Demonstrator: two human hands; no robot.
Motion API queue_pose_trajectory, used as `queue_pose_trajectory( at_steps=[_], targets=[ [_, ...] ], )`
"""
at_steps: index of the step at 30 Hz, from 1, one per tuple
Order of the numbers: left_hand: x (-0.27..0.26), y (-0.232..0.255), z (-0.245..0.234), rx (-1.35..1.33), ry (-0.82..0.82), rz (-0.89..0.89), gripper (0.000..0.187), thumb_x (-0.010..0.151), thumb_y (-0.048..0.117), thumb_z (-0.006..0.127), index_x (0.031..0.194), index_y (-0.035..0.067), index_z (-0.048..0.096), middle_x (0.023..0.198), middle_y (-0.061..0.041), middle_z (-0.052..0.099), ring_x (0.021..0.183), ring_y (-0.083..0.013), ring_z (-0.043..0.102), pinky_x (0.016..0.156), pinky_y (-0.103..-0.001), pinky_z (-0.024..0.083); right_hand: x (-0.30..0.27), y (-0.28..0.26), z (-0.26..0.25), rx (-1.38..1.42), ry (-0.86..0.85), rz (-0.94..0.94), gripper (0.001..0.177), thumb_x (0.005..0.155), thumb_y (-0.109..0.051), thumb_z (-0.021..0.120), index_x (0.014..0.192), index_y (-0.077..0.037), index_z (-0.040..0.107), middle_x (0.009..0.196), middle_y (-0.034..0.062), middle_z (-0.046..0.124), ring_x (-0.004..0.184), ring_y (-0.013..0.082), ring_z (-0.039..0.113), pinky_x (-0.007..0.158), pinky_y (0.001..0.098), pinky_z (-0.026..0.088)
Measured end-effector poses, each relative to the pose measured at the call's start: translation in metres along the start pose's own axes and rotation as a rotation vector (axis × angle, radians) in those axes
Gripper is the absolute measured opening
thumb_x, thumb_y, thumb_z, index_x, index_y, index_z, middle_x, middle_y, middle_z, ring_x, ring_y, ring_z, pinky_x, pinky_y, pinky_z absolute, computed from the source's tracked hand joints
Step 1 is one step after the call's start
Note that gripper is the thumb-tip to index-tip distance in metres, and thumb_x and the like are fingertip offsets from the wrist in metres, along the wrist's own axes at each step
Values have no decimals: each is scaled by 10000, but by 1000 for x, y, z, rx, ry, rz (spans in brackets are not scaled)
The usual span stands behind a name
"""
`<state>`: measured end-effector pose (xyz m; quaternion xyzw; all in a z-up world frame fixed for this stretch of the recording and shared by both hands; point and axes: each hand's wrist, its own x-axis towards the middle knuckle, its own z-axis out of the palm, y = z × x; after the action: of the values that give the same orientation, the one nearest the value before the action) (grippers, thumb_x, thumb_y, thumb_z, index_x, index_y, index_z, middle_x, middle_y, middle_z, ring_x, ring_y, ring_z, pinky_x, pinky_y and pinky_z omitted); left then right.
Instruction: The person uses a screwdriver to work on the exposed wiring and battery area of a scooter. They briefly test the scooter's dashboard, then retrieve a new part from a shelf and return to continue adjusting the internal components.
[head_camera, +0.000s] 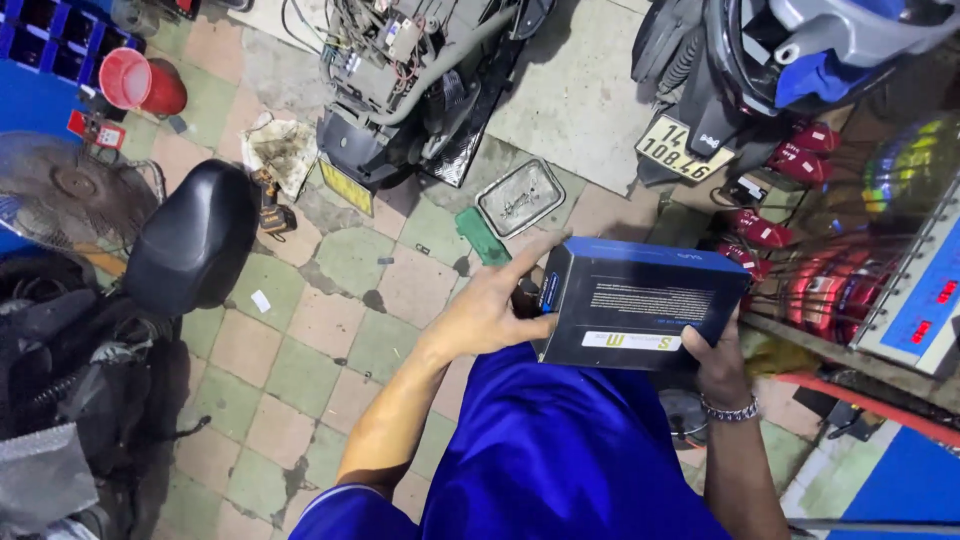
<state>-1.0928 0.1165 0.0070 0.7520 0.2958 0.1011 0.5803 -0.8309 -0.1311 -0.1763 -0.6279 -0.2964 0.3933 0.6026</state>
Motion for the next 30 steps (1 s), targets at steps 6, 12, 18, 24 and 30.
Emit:
queue_pose_trajectory(
  at_steps=[6,12,18,24,30],
  targets=[
    [-2,-12,-16,-40,-44,-32,903,675,123,745,1520,92,428,966,-171,735,734,-324,739,733,-440,623,0,-58,57,74,135,43,692,877,-134,635,1531,-117,410,1382,126,582,1208,185,580,1106,397,464],
    [3,-41,-8,-118,-77,-169,894,700,51,644,1557,107,397,897,-197,715,692,-264,702,656,-385,605,-6,-51,68,215,199,113,517,950,-115,605,1455,-114,493,1274,96,645,1133,149,615,1062,365,509],
    [7,-67,14,-795,-28,52,815,706,-54,755,1467,66,490,963,-114,668,815,-152,654,676,-264,583,-15,5,74,709,311,605,411,993,-437,637,1225,-107,712,1077,140,756,895,249,758,813,409,618],
    [11,-61,42,-1183,-49,84,806,757,-166,751,1482,-1,438,1092,-185,696,885,-205,729,721,-318,638,-21,24,90,826,574,622,354,970,-372,713,1185,-91,736,1144,114,756,1005,213,742,918,347,582],
    [8,-15,35,-981,-45,179,928,778,-34,795,1574,16,321,1216,-170,627,995,-170,619,828,-317,555,-16,7,74,1002,384,538,367,1026,-374,595,1162,-57,722,1159,178,749,1022,266,746,902,391,602]
  ],
)
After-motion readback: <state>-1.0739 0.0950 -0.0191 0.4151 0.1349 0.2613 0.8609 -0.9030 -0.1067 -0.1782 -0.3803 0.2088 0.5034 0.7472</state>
